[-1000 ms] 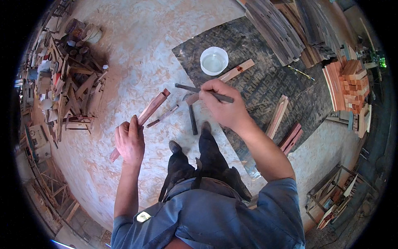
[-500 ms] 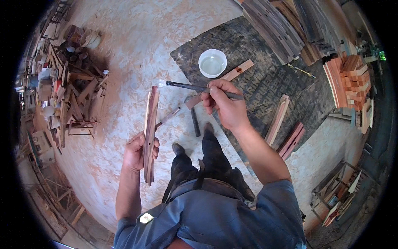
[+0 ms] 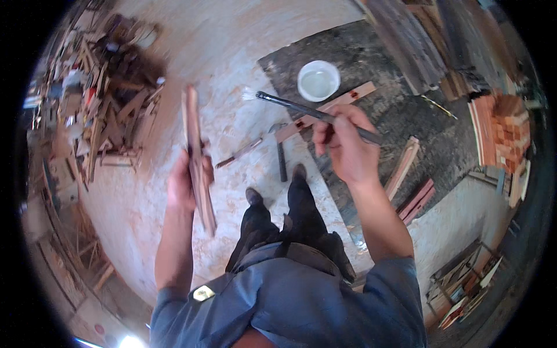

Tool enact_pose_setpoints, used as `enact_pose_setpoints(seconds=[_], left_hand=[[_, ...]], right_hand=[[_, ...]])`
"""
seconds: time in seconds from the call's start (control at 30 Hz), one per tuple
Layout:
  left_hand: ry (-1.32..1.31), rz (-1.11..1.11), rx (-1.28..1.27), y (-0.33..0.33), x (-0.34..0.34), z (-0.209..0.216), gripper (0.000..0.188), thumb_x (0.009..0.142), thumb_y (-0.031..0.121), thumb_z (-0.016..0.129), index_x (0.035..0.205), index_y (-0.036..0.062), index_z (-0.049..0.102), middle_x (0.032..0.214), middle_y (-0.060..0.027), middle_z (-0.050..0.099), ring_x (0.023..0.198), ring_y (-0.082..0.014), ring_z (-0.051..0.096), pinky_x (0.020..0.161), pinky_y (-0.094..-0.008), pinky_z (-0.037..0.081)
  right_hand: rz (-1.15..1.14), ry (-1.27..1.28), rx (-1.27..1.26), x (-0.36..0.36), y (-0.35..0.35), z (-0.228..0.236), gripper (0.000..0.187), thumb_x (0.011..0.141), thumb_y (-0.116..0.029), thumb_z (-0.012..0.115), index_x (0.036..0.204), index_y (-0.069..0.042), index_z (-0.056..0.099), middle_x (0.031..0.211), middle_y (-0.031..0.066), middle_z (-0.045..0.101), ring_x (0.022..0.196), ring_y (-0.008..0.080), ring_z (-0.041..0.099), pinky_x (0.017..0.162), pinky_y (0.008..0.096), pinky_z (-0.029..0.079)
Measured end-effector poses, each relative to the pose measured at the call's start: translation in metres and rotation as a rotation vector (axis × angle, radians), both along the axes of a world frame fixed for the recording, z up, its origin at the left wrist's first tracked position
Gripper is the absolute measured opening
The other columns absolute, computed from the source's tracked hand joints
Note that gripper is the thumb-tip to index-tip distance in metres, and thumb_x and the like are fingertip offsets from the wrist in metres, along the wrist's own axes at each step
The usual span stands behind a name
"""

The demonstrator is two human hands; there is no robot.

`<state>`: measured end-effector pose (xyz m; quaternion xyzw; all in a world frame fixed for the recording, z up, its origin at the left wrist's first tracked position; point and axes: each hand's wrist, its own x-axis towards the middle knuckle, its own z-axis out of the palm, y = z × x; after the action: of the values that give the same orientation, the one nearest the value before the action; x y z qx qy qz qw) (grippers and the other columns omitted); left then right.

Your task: The person applies glue to small wooden pieces using a brush, then uses a hammer to join them together. The person handles multiple wooden pieces and assembles them into a larger structure.

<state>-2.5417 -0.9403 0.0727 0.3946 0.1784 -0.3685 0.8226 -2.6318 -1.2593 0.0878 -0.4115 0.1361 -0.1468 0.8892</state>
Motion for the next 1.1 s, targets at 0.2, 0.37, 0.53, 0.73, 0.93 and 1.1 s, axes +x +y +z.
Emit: enact_pose_setpoints(seconds=[0.2, 0.37, 0.53, 0.73, 0.93, 1.1], left_hand=[[-0.143, 0.43, 0.017, -0.014, 0.073, 0.014, 0.038, 0.102, 0.04, 0.039, 0.109, 0.0041, 0.049, 0.079, -0.0054, 0.056, 0.067, -0.0176, 0.055, 0.061, -0.0295, 0.049], [-0.114, 0.467, -0.017, -0.015, 0.083, 0.007, 0.036, 0.102, 0.038, 0.038, 0.106, 0.0043, 0.049, 0.08, -0.0064, 0.056, 0.068, -0.0181, 0.055, 0.061, -0.0306, 0.049], [-0.141, 0.532, 0.176, -0.026, 0.076, 0.008, 0.033, 0.102, 0.036, 0.037, 0.102, 0.0056, 0.048, 0.079, -0.0067, 0.053, 0.067, -0.0192, 0.054, 0.06, -0.0325, 0.049], [-0.121, 0.604, 0.261, -0.031, 0.068, 0.008, 0.026, 0.099, 0.033, 0.038, 0.097, 0.008, 0.046, 0.079, -0.0068, 0.052, 0.066, -0.0199, 0.052, 0.058, -0.0346, 0.048], [-0.125, 0.608, 0.311, -0.032, 0.06, 0.005, 0.024, 0.098, 0.031, 0.046, 0.102, 0.0078, 0.047, 0.082, -0.0079, 0.052, 0.067, -0.0197, 0.053, 0.058, -0.0348, 0.048], [-0.109, 0.623, 0.342, -0.034, 0.055, 0.002, 0.026, 0.098, 0.033, 0.05, 0.103, 0.0075, 0.047, 0.084, -0.0083, 0.052, 0.068, -0.0194, 0.053, 0.058, -0.0349, 0.048]], right_hand=[[0.166, -0.032, 0.001, -0.033, 0.036, 0.011, 0.015, 0.095, -0.008, 0.048, 0.106, 0.003, 0.052, 0.084, 0.0181, 0.061, 0.067, 0.0229, 0.061, 0.055, 0.0344, 0.051], [0.285, -0.02, 0.101, -0.044, 0.052, 0.007, 0.013, 0.094, -0.005, 0.048, 0.104, 0.001, 0.054, 0.084, 0.0162, 0.063, 0.072, 0.0204, 0.063, 0.058, 0.0324, 0.053], [0.333, 0.075, -0.185, -0.049, 0.055, 0.014, 0.008, 0.091, -0.004, 0.056, 0.097, 0.0, 0.058, 0.079, 0.0096, 0.063, 0.069, 0.0161, 0.061, 0.059, 0.028, 0.05], [0.418, -0.058, -0.792, -0.041, 0.058, 0.026, 0.011, 0.093, -0.008, 0.059, 0.093, 0.003, 0.058, 0.084, 0.01, 0.063, 0.071, 0.013, 0.062, 0.064, 0.026, 0.051], [0.363, 0.133, -0.748, -0.039, 0.068, 0.021, 0.008, 0.083, -0.002, 0.067, 0.089, -0.001, 0.061, 0.072, 0.0083, 0.058, 0.06, 0.0155, 0.056, 0.054, 0.0284, 0.043], [0.381, 0.085, -0.844, -0.041, 0.068, 0.018, 0.008, 0.091, -0.006, 0.06, 0.091, 0.002, 0.059, 0.079, 0.0079, 0.066, 0.065, 0.0108, 0.062, 0.058, 0.0242, 0.05]])
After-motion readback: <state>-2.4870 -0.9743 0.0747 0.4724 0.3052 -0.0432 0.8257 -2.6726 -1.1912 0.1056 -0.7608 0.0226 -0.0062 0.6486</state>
